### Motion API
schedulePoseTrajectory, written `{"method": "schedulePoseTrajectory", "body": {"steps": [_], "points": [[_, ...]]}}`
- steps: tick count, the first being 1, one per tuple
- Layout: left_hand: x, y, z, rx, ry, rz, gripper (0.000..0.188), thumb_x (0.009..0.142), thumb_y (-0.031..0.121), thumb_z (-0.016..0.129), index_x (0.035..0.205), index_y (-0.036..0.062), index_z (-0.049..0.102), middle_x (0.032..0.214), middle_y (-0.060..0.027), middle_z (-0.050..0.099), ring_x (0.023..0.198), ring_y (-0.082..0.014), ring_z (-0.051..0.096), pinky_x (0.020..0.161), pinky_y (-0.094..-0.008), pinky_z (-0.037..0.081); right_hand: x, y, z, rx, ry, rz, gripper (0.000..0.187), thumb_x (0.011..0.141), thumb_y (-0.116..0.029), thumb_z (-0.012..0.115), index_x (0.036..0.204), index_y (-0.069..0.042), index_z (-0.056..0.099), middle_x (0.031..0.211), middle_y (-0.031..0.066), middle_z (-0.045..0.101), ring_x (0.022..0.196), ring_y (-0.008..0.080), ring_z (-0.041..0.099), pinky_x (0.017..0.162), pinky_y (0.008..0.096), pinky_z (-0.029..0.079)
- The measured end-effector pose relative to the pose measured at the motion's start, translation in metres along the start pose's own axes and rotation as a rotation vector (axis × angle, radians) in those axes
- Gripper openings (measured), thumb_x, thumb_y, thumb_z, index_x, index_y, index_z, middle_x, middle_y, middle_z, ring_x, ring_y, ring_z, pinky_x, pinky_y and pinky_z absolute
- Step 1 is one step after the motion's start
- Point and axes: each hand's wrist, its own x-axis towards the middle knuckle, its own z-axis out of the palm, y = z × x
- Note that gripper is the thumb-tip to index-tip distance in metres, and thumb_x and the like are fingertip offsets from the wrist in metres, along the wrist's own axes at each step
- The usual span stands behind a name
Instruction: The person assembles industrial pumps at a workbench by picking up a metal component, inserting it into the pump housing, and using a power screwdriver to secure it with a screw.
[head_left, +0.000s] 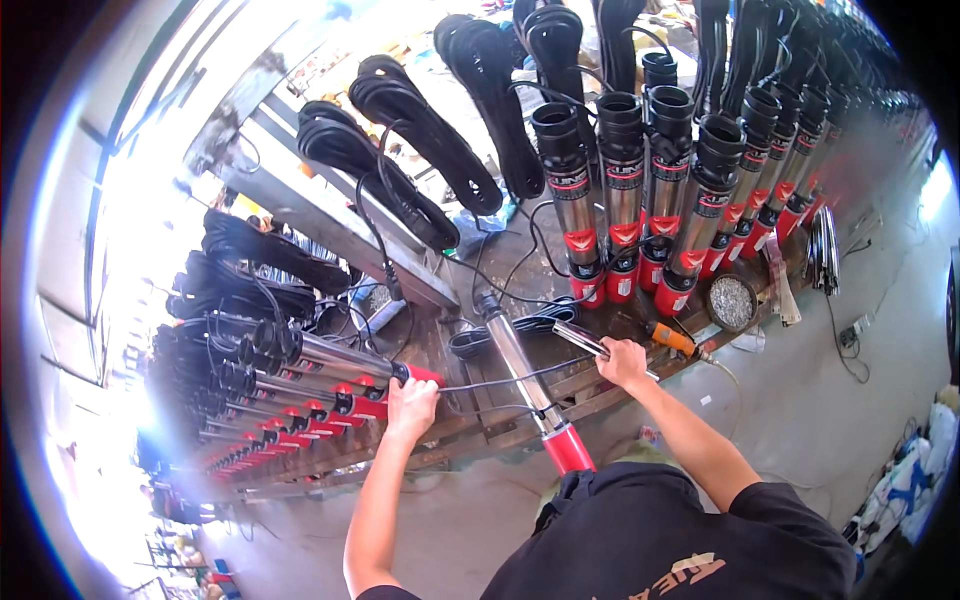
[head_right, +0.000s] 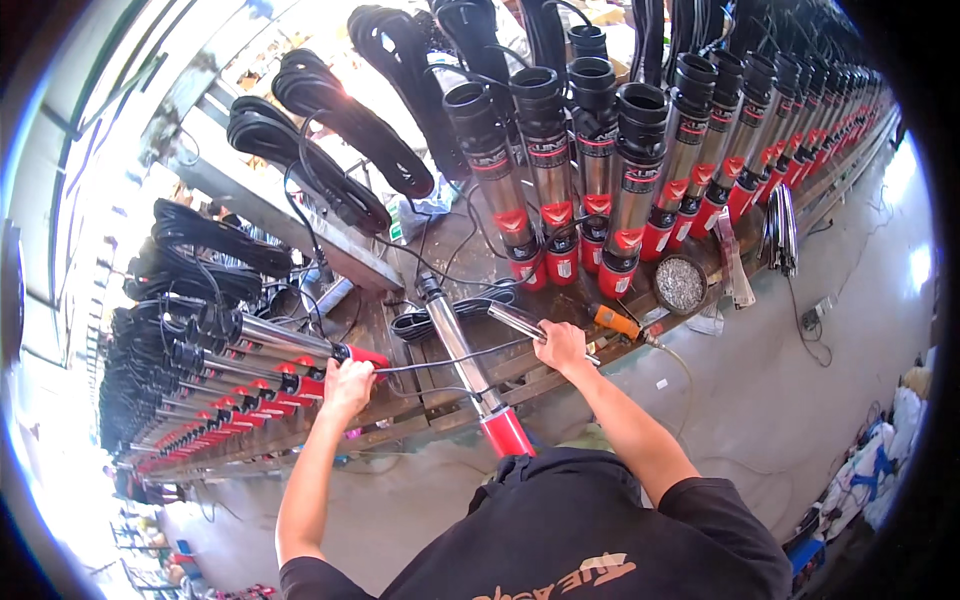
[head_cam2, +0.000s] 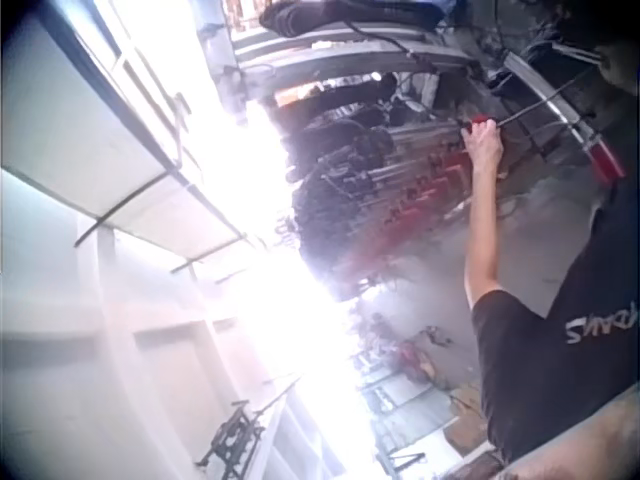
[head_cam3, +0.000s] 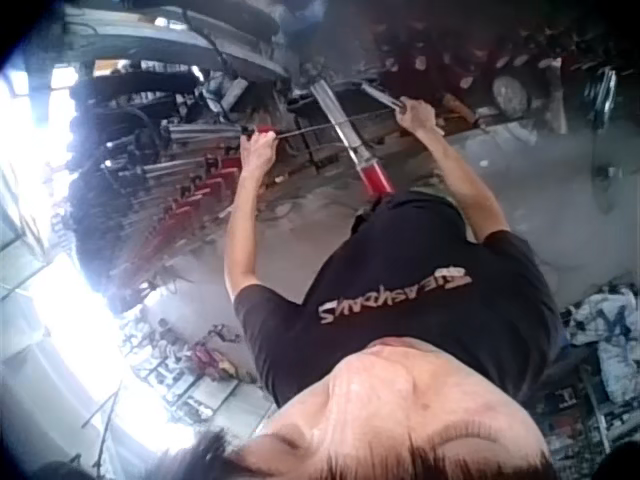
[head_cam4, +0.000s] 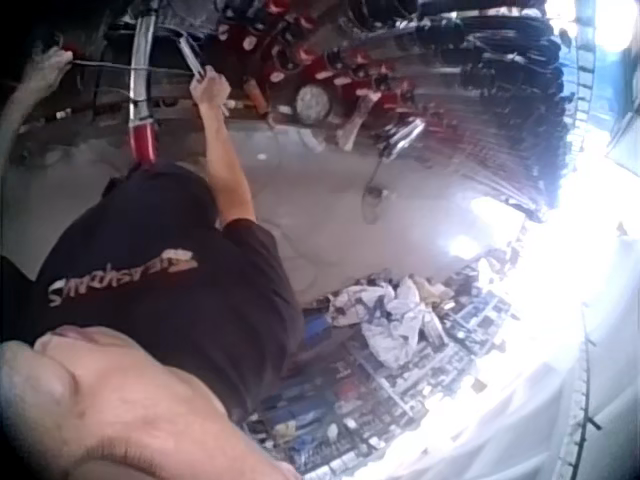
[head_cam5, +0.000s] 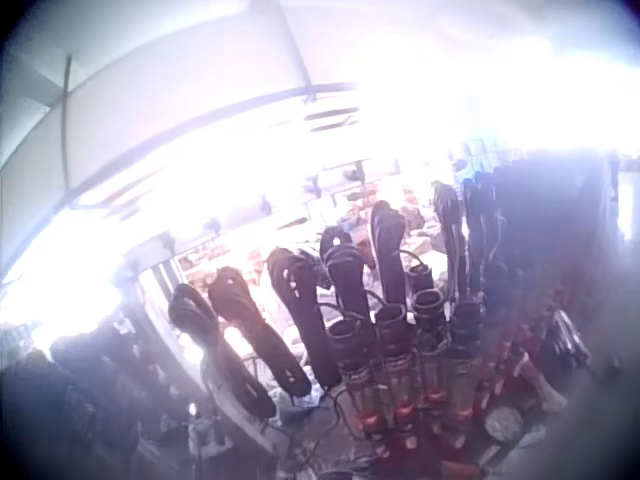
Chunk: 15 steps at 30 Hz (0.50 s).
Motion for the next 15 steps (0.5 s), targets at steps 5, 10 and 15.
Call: {"method": "schedulePoseTrajectory", "body": {"steps": [5, 10, 15], "points": [[0.016, 0.039, -0.085, 0.009, 0.163, -0.094, 0.005, 0.086, 0.014, 0.061, 0.083, 0.0091, 0.061, 0.065, -0.0116, 0.064, 0.068, -0.0321, 0.067, 0.074, -0.0455, 0.047, -0.005, -0.077, -0.049, 0.293, 0.081, -0.001, 0.035, 0.083, -0.015, 0.066, 0.117, -0.009, 0.066, 0.076, 0.0183, 0.07, 0.075, 0.0371, 0.07, 0.07, 0.0423, 0.056], [0.041, 0.099, -0.178, -0.148, 0.332, -0.054, 0.008, 0.091, 0.012, 0.058, 0.086, 0.0058, 0.06, 0.073, -0.0138, 0.067, 0.068, -0.0331, 0.068, 0.066, -0.0428, 0.051, -0.006, -0.186, -0.116, 0.925, -0.244, -0.307, 0.056, 0.087, 0.002, 0.055, 0.143, -0.004, 0.051, 0.085, 0.0083, 0.072, 0.06, 0.0083, 0.056, 0.058, 0.0273, 0.047], [0.052, 0.088, -0.175, -0.938, 0.355, 0.06, 0.018, 0.098, 0.014, 0.06, 0.092, -0.0032, 0.058, 0.074, -0.0183, 0.062, 0.064, -0.0325, 0.058, 0.065, -0.0407, 0.047, 0.039, -0.197, -0.155, 1.247, -0.196, -0.118, 0.047, 0.091, -0.006, 0.05, 0.136, 0.002, 0.057, 0.095, 0.0073, 0.071, 0.053, 0.0062, 0.045, 0.05, 0.0214, 0.037]]}}
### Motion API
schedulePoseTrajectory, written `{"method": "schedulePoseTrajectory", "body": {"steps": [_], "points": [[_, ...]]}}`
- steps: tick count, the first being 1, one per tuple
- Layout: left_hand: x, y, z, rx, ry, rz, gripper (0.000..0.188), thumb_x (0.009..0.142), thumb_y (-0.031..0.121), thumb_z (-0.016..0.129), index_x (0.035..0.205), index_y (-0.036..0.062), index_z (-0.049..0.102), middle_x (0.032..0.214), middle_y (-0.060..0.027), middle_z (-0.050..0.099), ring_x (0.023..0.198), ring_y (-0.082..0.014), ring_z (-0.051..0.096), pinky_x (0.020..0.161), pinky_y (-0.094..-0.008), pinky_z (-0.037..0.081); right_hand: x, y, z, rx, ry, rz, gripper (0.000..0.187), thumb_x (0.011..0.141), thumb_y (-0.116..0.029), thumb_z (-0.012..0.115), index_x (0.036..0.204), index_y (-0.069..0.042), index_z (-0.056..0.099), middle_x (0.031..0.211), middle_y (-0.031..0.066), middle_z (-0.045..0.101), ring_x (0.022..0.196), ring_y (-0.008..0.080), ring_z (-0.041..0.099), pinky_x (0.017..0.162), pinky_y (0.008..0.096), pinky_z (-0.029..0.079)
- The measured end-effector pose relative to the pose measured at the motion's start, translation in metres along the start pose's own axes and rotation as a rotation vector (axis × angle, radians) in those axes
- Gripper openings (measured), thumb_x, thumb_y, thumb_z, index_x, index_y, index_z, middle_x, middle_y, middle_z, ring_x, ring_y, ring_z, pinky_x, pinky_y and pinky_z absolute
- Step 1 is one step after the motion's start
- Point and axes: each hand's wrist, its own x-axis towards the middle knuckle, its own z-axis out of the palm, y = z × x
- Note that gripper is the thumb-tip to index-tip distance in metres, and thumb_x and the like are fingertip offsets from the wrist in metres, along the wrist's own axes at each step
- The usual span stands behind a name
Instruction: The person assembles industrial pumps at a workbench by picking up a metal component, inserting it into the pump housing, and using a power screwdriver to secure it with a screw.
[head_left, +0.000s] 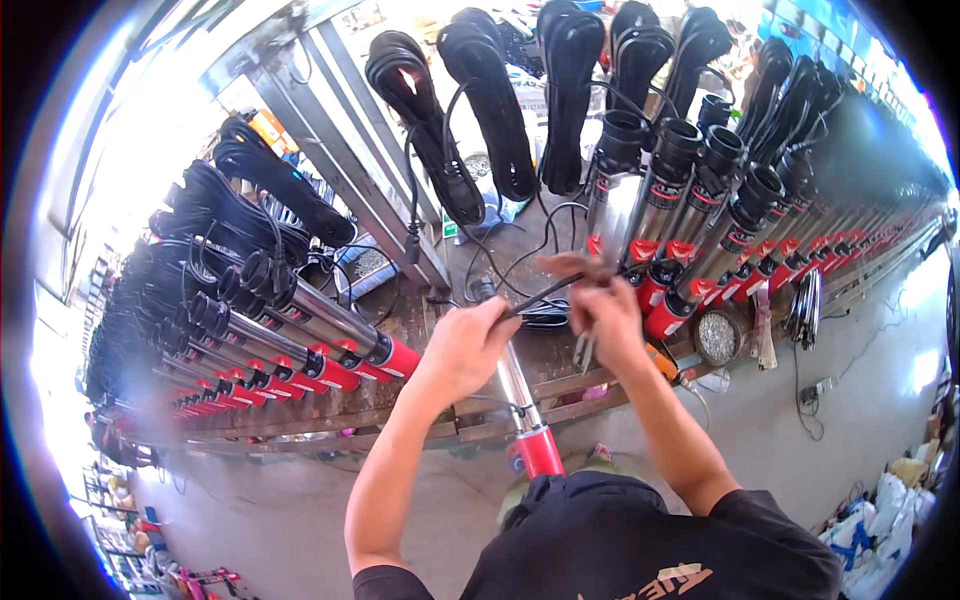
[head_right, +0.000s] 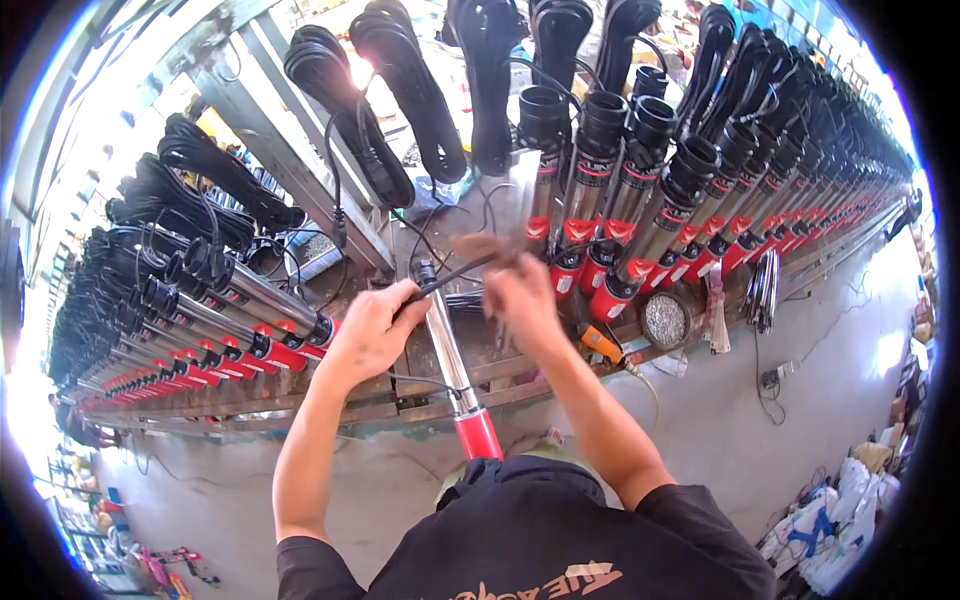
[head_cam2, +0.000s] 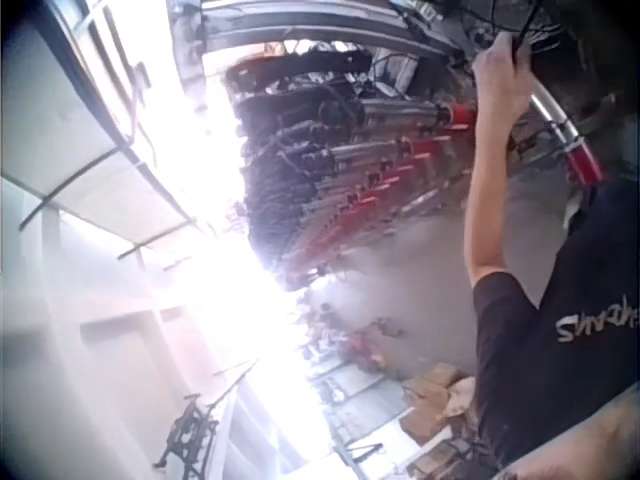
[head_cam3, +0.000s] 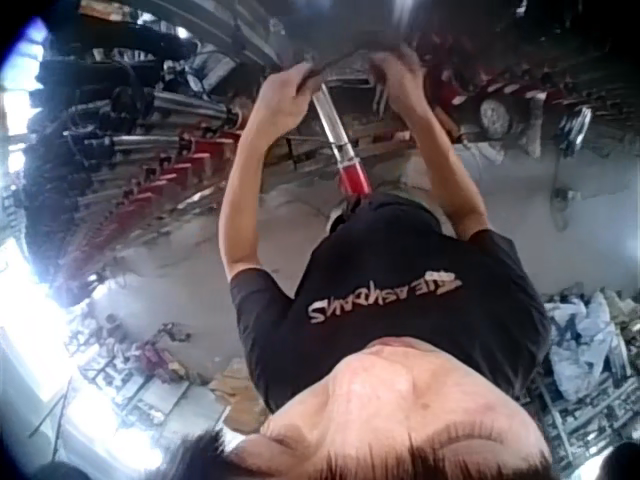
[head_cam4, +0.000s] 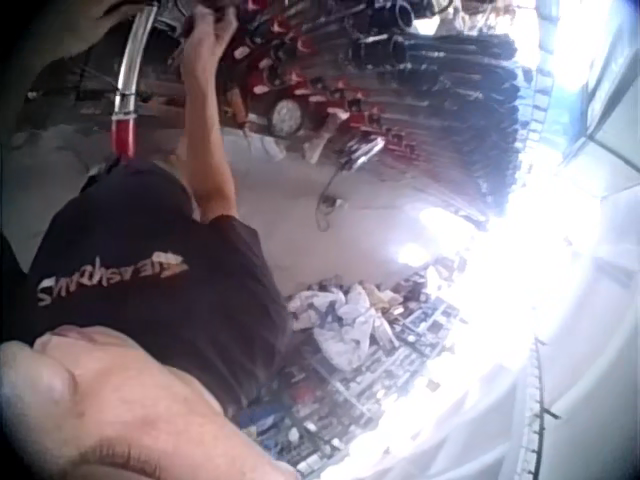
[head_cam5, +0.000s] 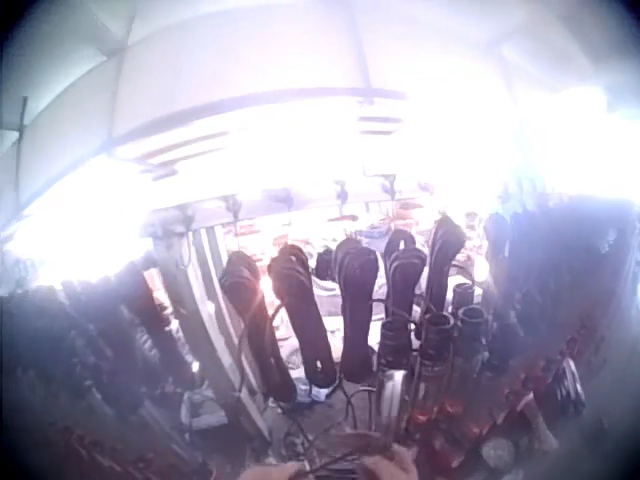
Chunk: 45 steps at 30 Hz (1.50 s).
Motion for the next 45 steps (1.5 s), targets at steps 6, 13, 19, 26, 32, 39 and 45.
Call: {"method": "schedulePoseTrajectory", "body": {"steps": [6, 13, 19, 26, 32, 39, 45], "points": [[-0.046, -0.105, 0.037, -0.255, -0.192, -0.308, 0.023, 0.101, 0.018, 0.059, 0.088, -0.0002, 0.057, 0.068, -0.0049, 0.053, 0.065, -0.0137, 0.047, 0.062, -0.033, 0.044, 0.011, -0.005, -0.054, 0.173, 0.369, -0.191, 0.042, 0.091, -0.01, 0.049, 0.13, 0.005, 0.06, 0.1, 0.016, 0.073, 0.053, 0.0072, 0.046, 0.048, 0.0224, 0.035], [0.008, -0.231, 0.054, -0.323, -0.089, -0.249, 0.015, 0.087, 0.013, 0.07, 0.089, -0.0017, 0.075, 0.078, -0.006, 0.072, 0.078, -0.0105, 0.065, 0.076, -0.0285, 0.052, -0.007, 0.056, -0.041, -0.206, 0.429, -0.287, 0.047, 0.095, -0.008, 0.051, 0.14, 0.001, 0.053, 0.092, 0.0125, 0.072, 0.049, 0.0051, 0.042, 0.046, 0.0215, 0.033], [0.088, -0.291, 0.129, -0.163, 0.064, -0.081, 0.023, 0.073, 0.022, 0.079, 0.085, 0.0032, 0.074, 0.082, -0.0113, 0.073, 0.081, -0.0279, 0.068, 0.077, -0.0369, 0.053, -0.046, 0.144, 0.0, -0.732, -0.212, -0.659, 0.029, 0.086, -0.006, 0.064, 0.112, 0.005, 0.067, 0.084, 0.0126, 0.07, 0.054, 0.0174, 0.058, 0.053, 0.0311, 0.05], [0.122, -0.362, 0.208, -0.529, 0.015, -0.198, 0.021, 0.075, 0.021, 0.079, 0.083, 0.0025, 0.073, 0.075, -0.0143, 0.071, 0.073, -0.0274, 0.068, 0.069, -0.0397, 0.054, 0.049, 0.243, 0.031, -1.086, 0.032, -0.287, 0.026, 0.083, -0.017, 0.074, 0.105, -0.003, 0.069, 0.085, 0.0157, 0.065, 0.075, 0.0334, 0.065, 0.071, 0.0397, 0.053], [0.126, -0.372, 0.209, -0.756, 0.131, -0.135, 0.024, 0.077, 0.021, 0.075, 0.078, -0.0023, 0.07, 0.064, -0.0136, 0.067, 0.062, -0.0114, 0.063, 0.057, -0.033, 0.049, 0.113, 0.27, 0.023, -0.984, 0.213, 0.162, 0.028, 0.076, -0.024, 0.079, 0.089, -0.003, 0.065, 0.077, 0.0116, 0.071, 0.07, 0.0252, 0.069, 0.069, 0.0372, 0.054], [0.111, -0.351, 0.174, -0.823, 0.239, -0.266, 0.011, 0.08, 0.01, 0.074, 0.079, -0.0001, 0.073, 0.07, -0.0026, 0.071, 0.065, -0.0071, 0.06, 0.058, -0.0267, 0.047, 0.116, 0.259, 0.041, -1.19, 0.095, 0.134, 0.029, 0.076, -0.022, 0.078, 0.096, -0.005, 0.065, 0.083, 0.0144, 0.065, 0.081, 0.0316, 0.067, 0.075, 0.0401, 0.052], [0.115, -0.366, 0.199, -0.913, 0.32, -0.275, 0.016, 0.083, 0.013, 0.078, 0.08, -0.0007, 0.072, 0.072, -0.0021, 0.071, 0.065, -0.0061, 0.061, 0.06, -0.025, 0.048, 0.072, 0.237, 0.032, -0.945, 0.183, 0.352, 0.033, 0.093, -0.03, 0.069, 0.117, -0.008, 0.066, 0.09, 0.016, 0.066, 0.086, 0.0309, 0.067, 0.081, 0.0379, 0.052]]}}
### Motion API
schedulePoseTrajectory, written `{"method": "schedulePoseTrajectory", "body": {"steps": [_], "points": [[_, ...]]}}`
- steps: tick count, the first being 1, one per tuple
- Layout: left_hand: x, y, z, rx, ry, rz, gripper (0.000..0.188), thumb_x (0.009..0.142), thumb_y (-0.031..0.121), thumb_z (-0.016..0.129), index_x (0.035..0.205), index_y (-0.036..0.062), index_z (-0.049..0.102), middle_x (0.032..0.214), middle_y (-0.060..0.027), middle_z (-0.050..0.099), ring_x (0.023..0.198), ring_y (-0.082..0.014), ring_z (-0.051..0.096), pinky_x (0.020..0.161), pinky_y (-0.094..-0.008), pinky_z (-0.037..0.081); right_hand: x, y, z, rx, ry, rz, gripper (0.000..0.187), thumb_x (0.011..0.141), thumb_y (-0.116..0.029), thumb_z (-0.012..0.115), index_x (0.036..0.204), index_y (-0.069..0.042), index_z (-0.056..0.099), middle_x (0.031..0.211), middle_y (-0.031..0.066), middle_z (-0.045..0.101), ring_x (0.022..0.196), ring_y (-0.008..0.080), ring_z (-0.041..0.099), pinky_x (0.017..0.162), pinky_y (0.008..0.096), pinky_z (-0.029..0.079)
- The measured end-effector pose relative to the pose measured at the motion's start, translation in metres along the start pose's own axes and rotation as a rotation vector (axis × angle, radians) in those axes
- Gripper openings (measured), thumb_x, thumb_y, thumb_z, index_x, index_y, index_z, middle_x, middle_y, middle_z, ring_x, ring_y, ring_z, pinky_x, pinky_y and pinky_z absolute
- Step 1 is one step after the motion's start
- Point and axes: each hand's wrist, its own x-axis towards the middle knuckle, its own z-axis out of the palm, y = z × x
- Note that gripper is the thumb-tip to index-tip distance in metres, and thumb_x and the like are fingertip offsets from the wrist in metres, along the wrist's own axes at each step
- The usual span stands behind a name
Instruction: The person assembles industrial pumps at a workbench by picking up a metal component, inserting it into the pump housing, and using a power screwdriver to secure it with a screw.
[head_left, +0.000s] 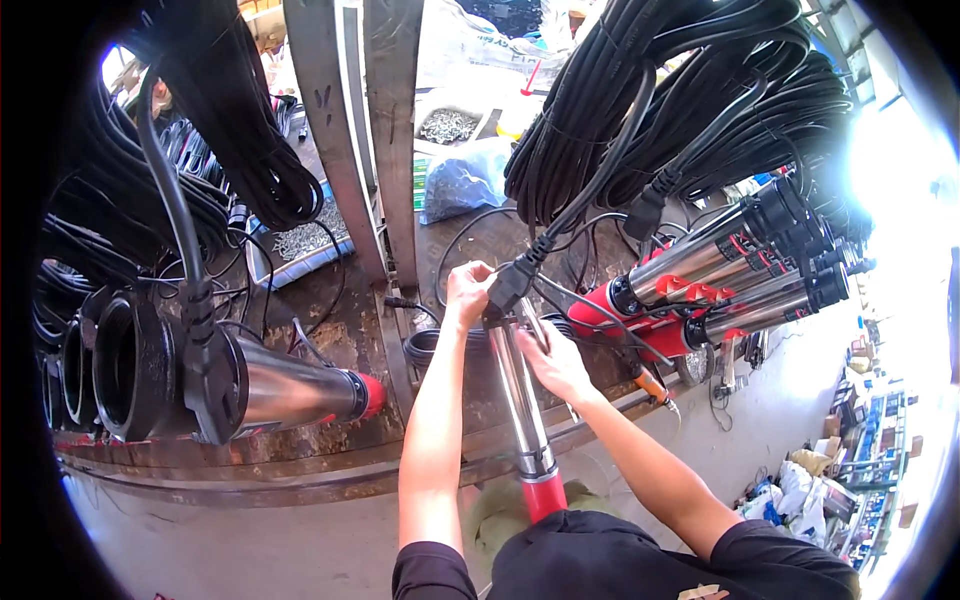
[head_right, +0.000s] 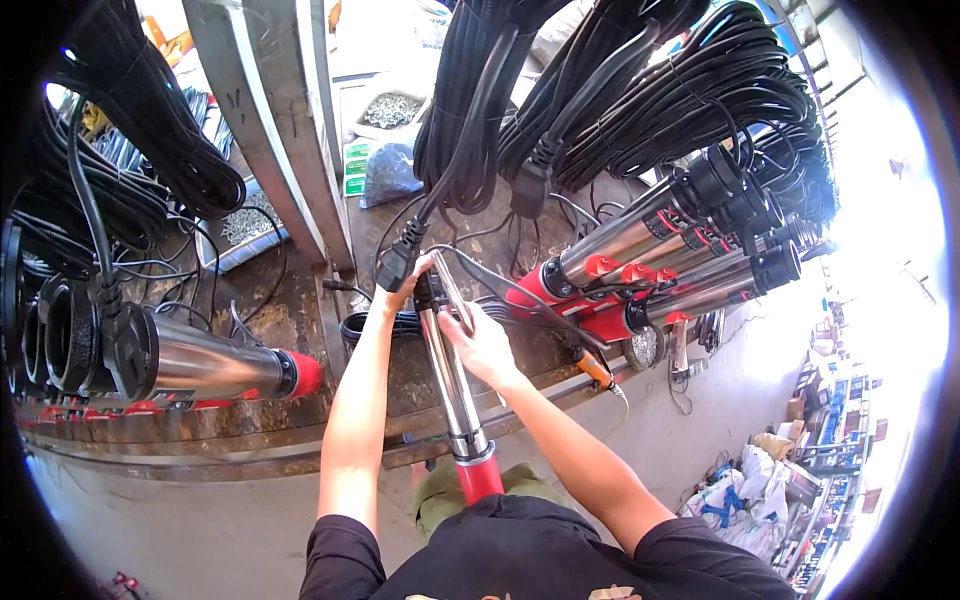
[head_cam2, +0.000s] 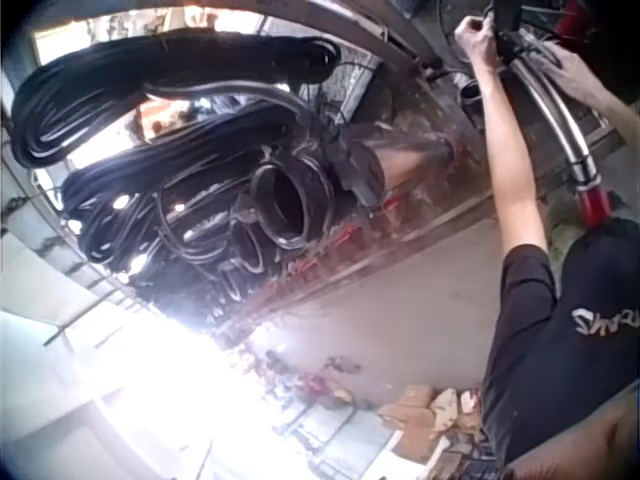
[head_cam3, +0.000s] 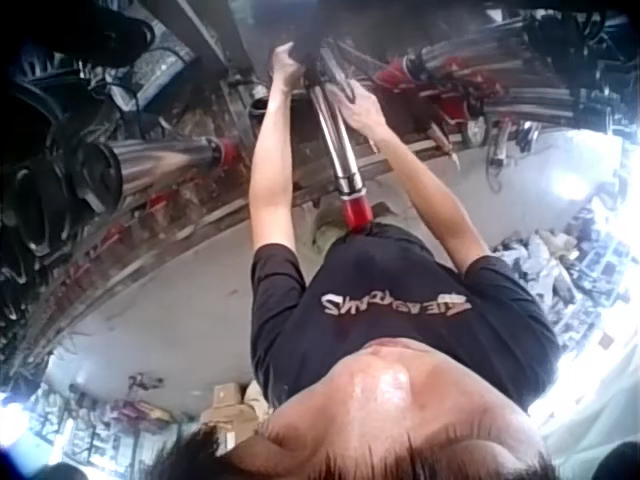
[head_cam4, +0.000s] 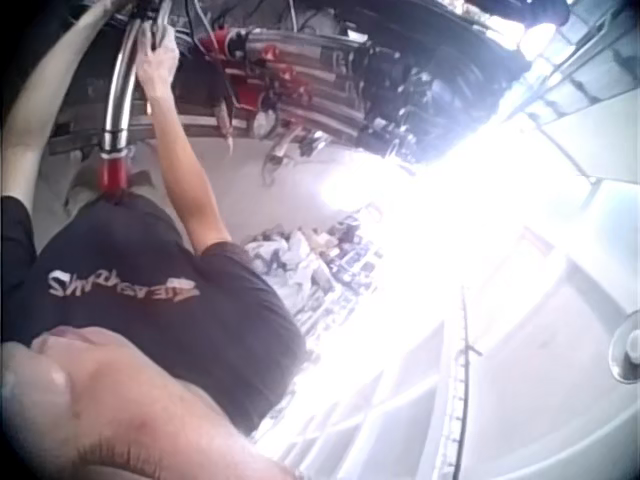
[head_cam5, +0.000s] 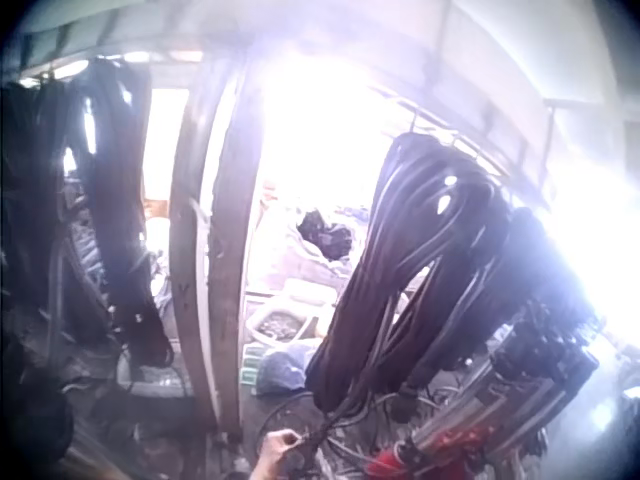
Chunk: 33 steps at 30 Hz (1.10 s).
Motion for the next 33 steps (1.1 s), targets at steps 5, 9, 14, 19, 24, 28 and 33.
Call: {"method": "schedulePoseTrajectory", "body": {"steps": [5, 9, 14, 19, 24, 28, 33], "points": [[0.009, -0.044, 0.001, -0.105, 0.003, -0.132, 0.02, 0.077, 0.018, 0.082, 0.078, 0.0013, 0.071, 0.07, 0.0, 0.07, 0.064, -0.0045, 0.059, 0.059, -0.0237, 0.047, -0.049, 0.03, 0.006, 0.222, 0.105, 0.187, 0.034, 0.1, -0.016, 0.064, 0.132, -0.009, 0.064, 0.101, 0.0006, 0.066, 0.088, 0.0068, 0.056, 0.082, 0.0248, 0.047], [0.013, -0.048, -0.004, -0.077, -0.106, -0.184, 0.023, 0.096, 0.017, 0.07, 0.083, 0.0093, 0.052, 0.09, -0.0124, 0.076, 0.078, -0.0113, 0.066, 0.073, -0.0245, 0.051, -0.073, 0.034, 0.022, 0.145, 0.18, 0.137, 0.036, 0.095, -0.019, 0.07, 0.129, -0.007, 0.067, 0.095, 0.0038, 0.061, 0.084, 0.0116, 0.058, 0.078, 0.0272, 0.05], [0.006, -0.019, -0.004, -0.011, -0.097, -0.009, 0.02, 0.093, 0.013, 0.071, 0.078, 0.0031, 0.063, 0.086, -0.013, 0.077, 0.072, -0.0103, 0.067, 0.067, -0.0252, 0.052, -0.08, 0.015, 0.025, -0.218, 0.149, -0.027, 0.044, 0.093, -0.035, 0.067, 0.131, -0.012, 0.066, 0.092, 0.0137, 0.057, 0.083, 0.03, 0.063, 0.073, 0.041, 0.052], [0.005, -0.003, -0.002, 0.006, -0.079, -0.076, 0.017, 0.093, 0.011, 0.071, 0.081, 0.0012, 0.065, 0.086, -0.0128, 0.077, 0.075, -0.0116, 0.068, 0.07, -0.0249, 0.053, -0.072, 0.012, 0.025, -0.359, 0.139, -0.122, 0.053, 0.091, -0.038, 0.065, 0.137, -0.013, 0.059, 0.1, 0.0135, 0.058, 0.09, 0.0333, 0.063, 0.073, 0.0451, 0.054], [-0.012, 0.016, 0.004, 0.198, 0.03, -0.058, 0.021, 0.091, 0.017, 0.075, 0.095, -0.0015, 0.066, 0.092, -0.0119, 0.073, 0.084, -0.018, 0.068, 0.077, -0.0306, 0.053, -0.073, 0.027, 0.036, -0.463, 0.278, -0.323, 0.053, 0.089, -0.032, 0.068, 0.136, -0.01, 0.059, 0.122, 0.0121, 0.058, 0.101, 0.0305, 0.062, 0.074, 0.0408, 0.057], [-0.103, 0.035, 0.034, 0.729, 0.333, -0.023, 0.058, 0.09, 0.032, 0.072, 0.128, -0.0039, 0.048, 0.121, -0.0244, 0.052, 0.116, -0.0426, 0.05, 0.103, -0.0509, 0.04, -0.071, 0.029, 0.038, -0.473, 0.303, -0.345, 0.054, 0.084, -0.026, 0.072, 0.133, -0.008, 0.061, 0.125, 0.0114, 0.058, 0.102, 0.0295, 0.061, 0.077, 0.0399, 0.056], [-0.159, 0.034, 0.068, 0.688, 0.122, -0.673, 0.072, 0.097, 0.063, 0.045, 0.137, 0.003, 0.038, 0.128, -0.0329, 0.058, 0.117, -0.0501, 0.058, 0.101, -0.0573, 0.044, -0.076, 0.029, 0.029, -0.394, 0.29, -0.367, 0.059, 0.078, -0.022, 0.074, 0.132, -0.005, 0.061, 0.128, 0.0121, 0.058, 0.107, 0.0326, 0.06, 0.087, 0.0421, 0.054]]}}
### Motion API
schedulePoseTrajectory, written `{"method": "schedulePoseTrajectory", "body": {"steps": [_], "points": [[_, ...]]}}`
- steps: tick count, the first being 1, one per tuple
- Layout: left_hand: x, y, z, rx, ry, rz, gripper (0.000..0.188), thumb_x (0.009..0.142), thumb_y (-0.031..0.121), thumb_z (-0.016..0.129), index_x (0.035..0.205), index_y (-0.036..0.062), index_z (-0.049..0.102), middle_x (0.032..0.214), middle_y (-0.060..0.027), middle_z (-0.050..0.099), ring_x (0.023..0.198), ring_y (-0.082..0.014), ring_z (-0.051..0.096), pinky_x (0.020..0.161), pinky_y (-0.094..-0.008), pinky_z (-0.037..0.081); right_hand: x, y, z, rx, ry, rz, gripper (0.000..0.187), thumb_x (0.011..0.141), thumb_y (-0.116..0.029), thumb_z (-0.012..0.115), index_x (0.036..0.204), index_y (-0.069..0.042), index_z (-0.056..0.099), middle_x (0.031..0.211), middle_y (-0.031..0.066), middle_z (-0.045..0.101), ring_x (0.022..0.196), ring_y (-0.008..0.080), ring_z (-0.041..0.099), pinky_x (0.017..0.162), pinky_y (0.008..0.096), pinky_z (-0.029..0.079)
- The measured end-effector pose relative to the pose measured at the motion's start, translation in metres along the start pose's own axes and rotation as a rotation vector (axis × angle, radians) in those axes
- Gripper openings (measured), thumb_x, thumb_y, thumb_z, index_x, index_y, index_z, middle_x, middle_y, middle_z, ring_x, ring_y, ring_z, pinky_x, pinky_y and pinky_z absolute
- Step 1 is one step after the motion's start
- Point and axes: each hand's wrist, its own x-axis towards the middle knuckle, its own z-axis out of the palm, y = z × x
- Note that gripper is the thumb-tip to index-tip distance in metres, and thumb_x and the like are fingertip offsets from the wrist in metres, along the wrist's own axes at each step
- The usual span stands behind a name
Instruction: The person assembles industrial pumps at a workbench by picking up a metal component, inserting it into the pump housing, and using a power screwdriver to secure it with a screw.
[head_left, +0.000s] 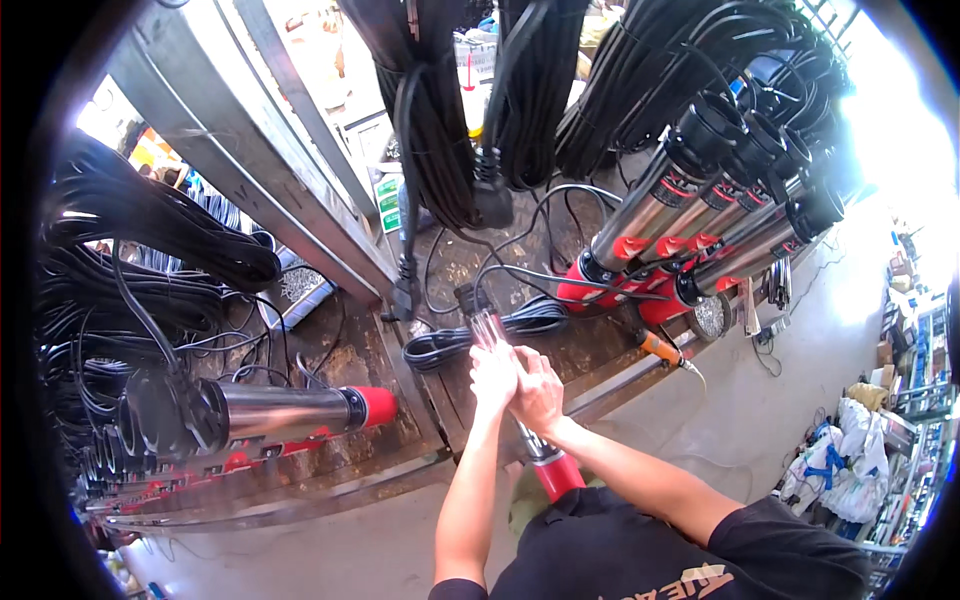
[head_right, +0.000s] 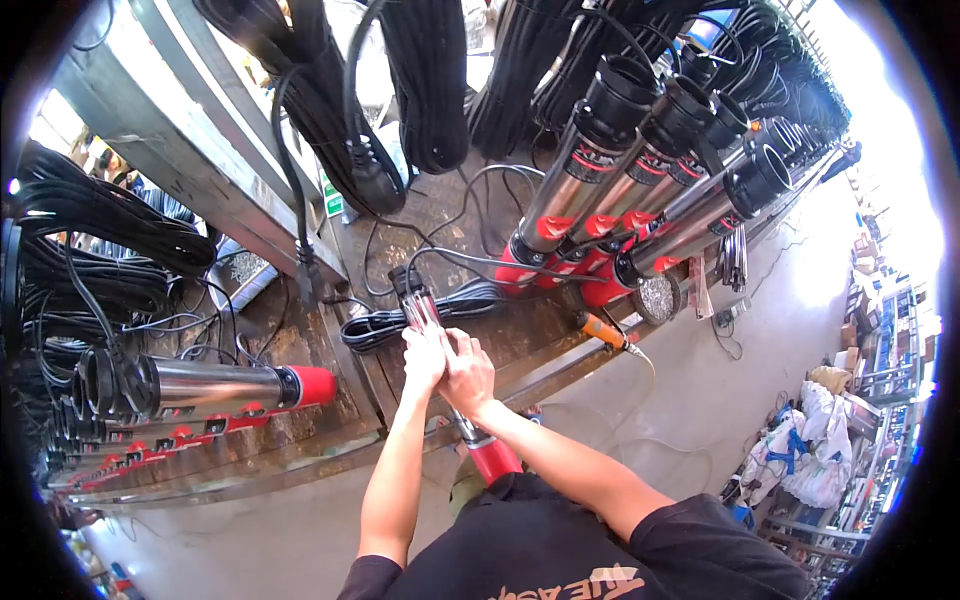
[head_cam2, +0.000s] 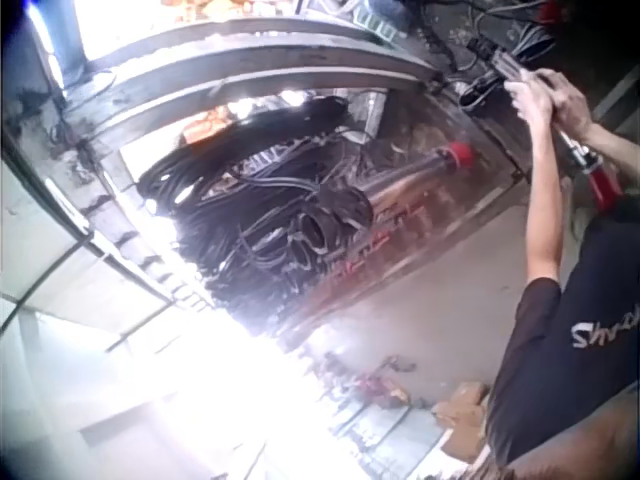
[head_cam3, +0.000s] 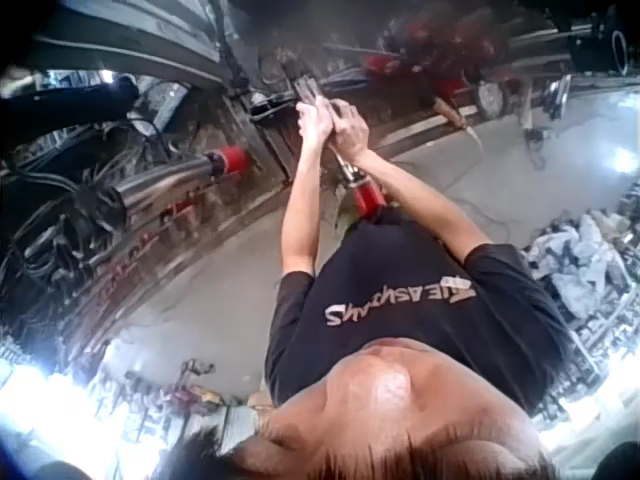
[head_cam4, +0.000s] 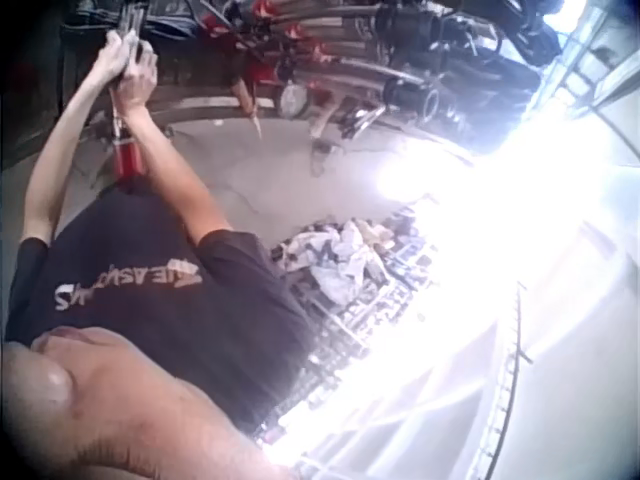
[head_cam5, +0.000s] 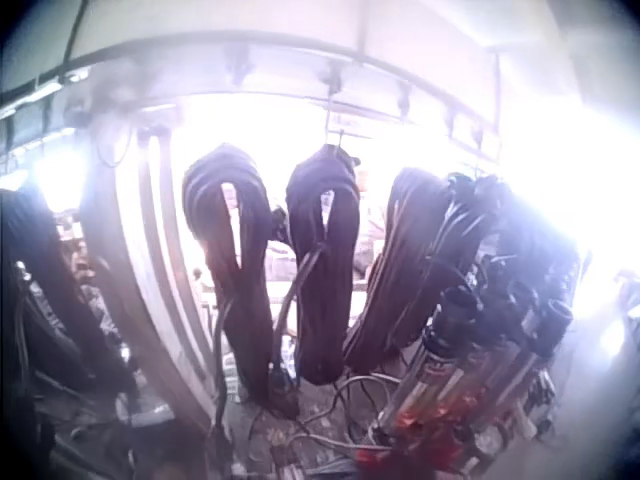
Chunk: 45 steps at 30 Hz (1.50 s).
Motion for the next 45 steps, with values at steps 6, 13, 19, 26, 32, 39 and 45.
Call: {"method": "schedulePoseTrajectory", "body": {"steps": [6, 13, 19, 26, 32, 39, 45], "points": [[-0.014, 0.011, 0.025, 0.023, 0.327, 0.154, 0.063, 0.104, 0.045, 0.045, 0.143, -0.0015, 0.032, 0.123, -0.0341, 0.059, 0.107, -0.0509, 0.062, 0.091, -0.0536, 0.051, -0.061, 0.103, -0.088, 0.15, -0.021, 0.036, 0.015, 0.086, -0.021, 0.071, 0.097, -0.011, 0.075, 0.084, 0.0098, 0.072, 0.078, 0.0298, 0.071, 0.072, 0.0401, 0.058], [-0.026, 0.023, 0.027, 0.068, 0.372, 0.201, 0.064, 0.105, 0.04, 0.044, 0.152, 0.0001, 0.025, 0.13, -0.0348, 0.057, 0.111, -0.0512, 0.061, 0.096, -0.0531, 0.049, -0.013, 0.389, -0.215, -0.459, 0.164, 0.384, 0.021, 0.092, -0.027, 0.067, 0.1, -0.008, 0.071, 0.091, 0.0166, 0.071, 0.085, 0.0393, 0.068, 0.074, 0.0483, 0.054], [-0.021, 0.022, 0.037, 0.136, 0.446, 0.187, 0.062, 0.105, 0.04, 0.045, 0.151, 0.0021, 0.028, 0.126, -0.0327, 0.06, 0.11, -0.0475, 0.063, 0.094, -0.0519, 0.05, 0.009, 0.487, -0.207, -0.554, -0.233, 0.597, 0.039, 0.08, -0.044, 0.078, 0.1, -0.011, 0.076, 0.095, 0.0168, 0.074, 0.092, 0.0362, 0.072, 0.081, 0.0467, 0.058], [0.0, 0.001, 0.048, 0.495, 0.565, 0.357, 0.059, 0.105, 0.035, 0.047, 0.145, -0.0058, 0.033, 0.122, -0.024, 0.061, 0.095, -0.0383, 0.069, 0.078, -0.0451, 0.059, 0.017, 0.476, -0.21, -0.597, -0.13, 0.497, 0.015, 0.079, -0.022, 0.074, 0.086, -0.008, 0.079, 0.086, 0.0201, 0.073, 0.084, 0.0375, 0.073, 0.078, 0.0466, 0.06], [-0.005, 0.006, 0.043, 0.143, 0.445, 0.197, 0.062, 0.105, 0.042, 0.046, 0.152, 0.0066, 0.028, 0.125, -0.0297, 0.062, 0.105, -0.0481, 0.064, 0.089, -0.054, 0.052, 0.023, 0.449, -0.236, -0.437, 0.001, 0.534, 0.018, 0.079, -0.024, 0.079, 0.093, -0.015, 0.08, 0.09, 0.0184, 0.073, 0.086, 0.037, 0.072, 0.08, 0.0451, 0.059], [-0.011, 0.013, 0.04, 0.132, 0.475, 0.246, 0.061, 0.105, 0.042, 0.043, 0.15, 0.0028, 0.031, 0.128, -0.0313, 0.059, 0.106, -0.0487, 0.064, 0.09, -0.0542, 0.052, 0.009, 0.442, -0.237, -0.402, 0.061, 0.41, 0.019, 0.081, -0.025, 0.074, 0.094, -0.011, 0.079, 0.087, 0.0205, 0.072, 0.085, 0.0394, 0.071, 0.079, 0.0477, 0.057], [-0.021, 0.022, 0.035, 0.111, 0.453, 0.151, 0.062, 0.103, 0.042, 0.047, 0.151, 0.0053, 0.031, 0.124, -0.0283, 0.061, 0.099, -0.0487, 0.066, 0.084, -0.0539, 0.055, -0.005, 0.438, -0.226, -0.413, 0.006, 0.539, 0.022, 0.076, -0.03, 0.079, 0.084, -0.009, 0.077, 0.077, 0.0146, 0.073, 0.074, 0.031, 0.072, 0.071, 0.0428, 0.056]]}}
